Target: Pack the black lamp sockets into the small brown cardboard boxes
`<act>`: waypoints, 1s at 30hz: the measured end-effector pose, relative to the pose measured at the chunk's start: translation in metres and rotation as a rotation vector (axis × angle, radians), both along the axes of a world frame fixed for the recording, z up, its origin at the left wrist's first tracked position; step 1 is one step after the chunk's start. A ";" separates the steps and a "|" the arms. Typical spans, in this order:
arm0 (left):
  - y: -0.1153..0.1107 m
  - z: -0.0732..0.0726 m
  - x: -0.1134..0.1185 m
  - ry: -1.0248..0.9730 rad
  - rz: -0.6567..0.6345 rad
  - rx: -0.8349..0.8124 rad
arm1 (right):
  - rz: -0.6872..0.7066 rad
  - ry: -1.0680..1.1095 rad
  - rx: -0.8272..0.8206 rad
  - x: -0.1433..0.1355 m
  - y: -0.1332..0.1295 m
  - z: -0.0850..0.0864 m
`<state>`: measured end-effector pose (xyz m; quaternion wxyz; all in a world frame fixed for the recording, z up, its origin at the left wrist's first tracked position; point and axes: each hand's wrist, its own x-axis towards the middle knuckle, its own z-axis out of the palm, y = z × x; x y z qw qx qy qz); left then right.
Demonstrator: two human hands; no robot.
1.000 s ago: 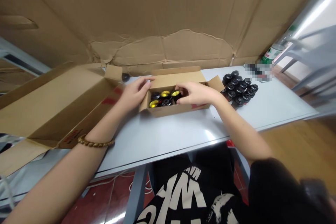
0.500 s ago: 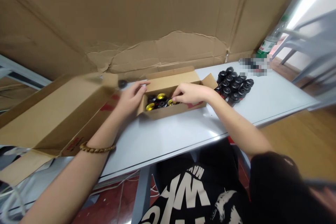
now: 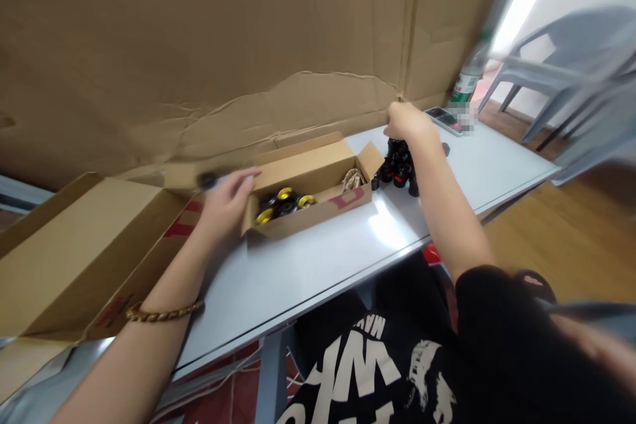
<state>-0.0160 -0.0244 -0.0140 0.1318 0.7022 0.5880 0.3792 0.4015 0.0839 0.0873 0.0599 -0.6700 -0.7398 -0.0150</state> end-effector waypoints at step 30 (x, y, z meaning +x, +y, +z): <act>-0.001 0.004 0.003 0.033 -0.015 -0.005 | 0.771 1.100 -0.338 -0.083 -0.070 0.021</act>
